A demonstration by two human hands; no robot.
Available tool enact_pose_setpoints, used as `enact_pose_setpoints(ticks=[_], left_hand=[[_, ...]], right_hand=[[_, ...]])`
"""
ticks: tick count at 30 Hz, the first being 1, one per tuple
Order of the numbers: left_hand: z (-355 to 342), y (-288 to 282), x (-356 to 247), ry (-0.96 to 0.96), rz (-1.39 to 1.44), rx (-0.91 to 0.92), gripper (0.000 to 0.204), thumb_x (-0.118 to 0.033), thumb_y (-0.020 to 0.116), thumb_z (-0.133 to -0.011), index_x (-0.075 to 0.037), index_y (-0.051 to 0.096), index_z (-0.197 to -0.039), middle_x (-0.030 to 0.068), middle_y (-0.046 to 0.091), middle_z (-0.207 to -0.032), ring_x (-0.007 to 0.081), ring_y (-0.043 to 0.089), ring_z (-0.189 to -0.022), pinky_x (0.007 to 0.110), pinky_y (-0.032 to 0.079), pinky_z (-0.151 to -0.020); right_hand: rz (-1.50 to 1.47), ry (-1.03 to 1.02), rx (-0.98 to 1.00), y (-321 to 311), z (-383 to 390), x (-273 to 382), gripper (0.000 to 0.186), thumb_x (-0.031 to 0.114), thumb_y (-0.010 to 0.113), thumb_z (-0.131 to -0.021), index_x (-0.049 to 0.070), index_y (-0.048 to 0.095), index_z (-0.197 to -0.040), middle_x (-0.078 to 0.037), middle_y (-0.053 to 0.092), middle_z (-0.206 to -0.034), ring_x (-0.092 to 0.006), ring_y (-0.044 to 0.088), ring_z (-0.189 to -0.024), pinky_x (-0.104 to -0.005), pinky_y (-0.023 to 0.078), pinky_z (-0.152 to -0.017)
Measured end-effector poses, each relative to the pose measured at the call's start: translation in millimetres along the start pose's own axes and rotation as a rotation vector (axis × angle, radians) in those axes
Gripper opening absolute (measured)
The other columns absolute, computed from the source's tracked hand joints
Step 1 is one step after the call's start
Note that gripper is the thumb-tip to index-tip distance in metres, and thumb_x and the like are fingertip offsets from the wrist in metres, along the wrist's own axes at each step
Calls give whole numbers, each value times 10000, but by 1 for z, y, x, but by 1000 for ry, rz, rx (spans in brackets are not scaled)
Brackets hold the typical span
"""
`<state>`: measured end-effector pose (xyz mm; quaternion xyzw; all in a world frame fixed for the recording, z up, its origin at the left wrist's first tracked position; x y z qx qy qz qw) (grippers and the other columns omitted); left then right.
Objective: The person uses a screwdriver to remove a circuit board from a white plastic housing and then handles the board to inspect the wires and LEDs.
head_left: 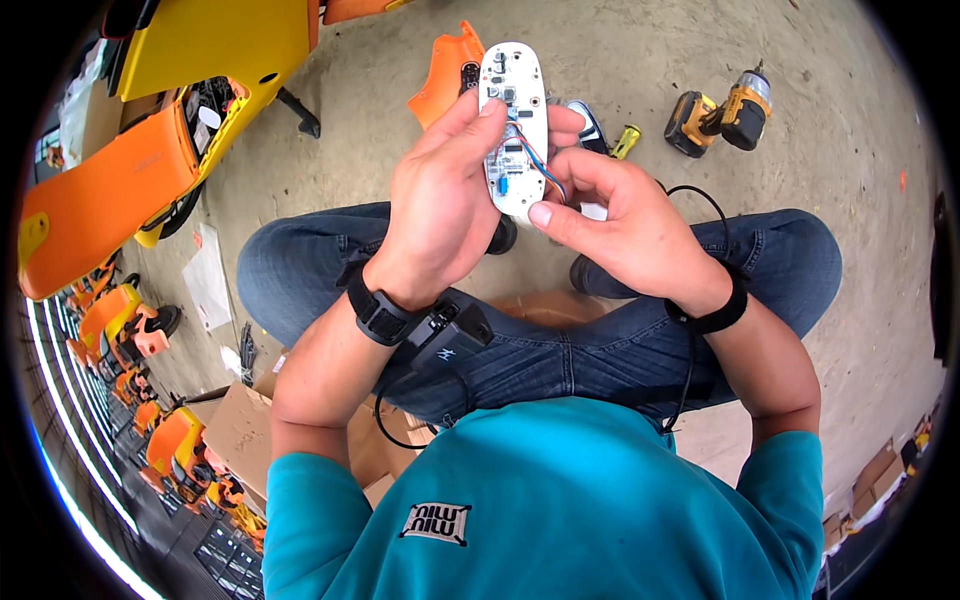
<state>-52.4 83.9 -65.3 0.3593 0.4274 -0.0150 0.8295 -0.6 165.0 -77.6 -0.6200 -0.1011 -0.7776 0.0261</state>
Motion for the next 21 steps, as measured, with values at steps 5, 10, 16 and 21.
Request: enact_pose_setpoints(ticks=[5,10,16,21], left_hand=[[-1,-1,0,23,-14,1,361,-222,344,-1005,21,455,-1247,184,587,-1165,261,585,-1054,394,482,-909],[0,-3,-1,24,-41,-12,362,-224,333,-1010,11,454,-1256,181,589,-1162,259,596,-1037,393,491,-900],[0,1,-1,10,-39,17,373,-228,324,-1012,12,443,-1272,188,584,-1168,275,597,-1036,399,502,-887],[-1,1,0,-1,-31,40,408,-274,332,-1008,6,428,-1289,198,575,-1180,292,588,-1049,404,500,-892]], right_hand=[[-71,95,20,4,2,-4,159,143,622,-879,-11,593,-905,15,519,-683,-44,455,-612,-229,380,-542],[-44,91,7,4,1,-2,156,139,619,-880,-16,599,-892,18,520,-676,-42,446,-606,-230,370,-535],[-127,100,2,5,1,-5,157,133,616,-881,-19,610,-919,9,556,-706,-43,460,-626,-229,399,-564],[-193,165,57,6,2,-11,172,147,617,-890,13,632,-997,-11,596,-754,-49,503,-674,-234,432,-604]])
Point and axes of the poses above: each hand's wrist, its own z-axis away from the middle knuckle, its own y-axis out of the palm, x = y × z, the point moved 9 cm from there along -z, towards the middle knuckle
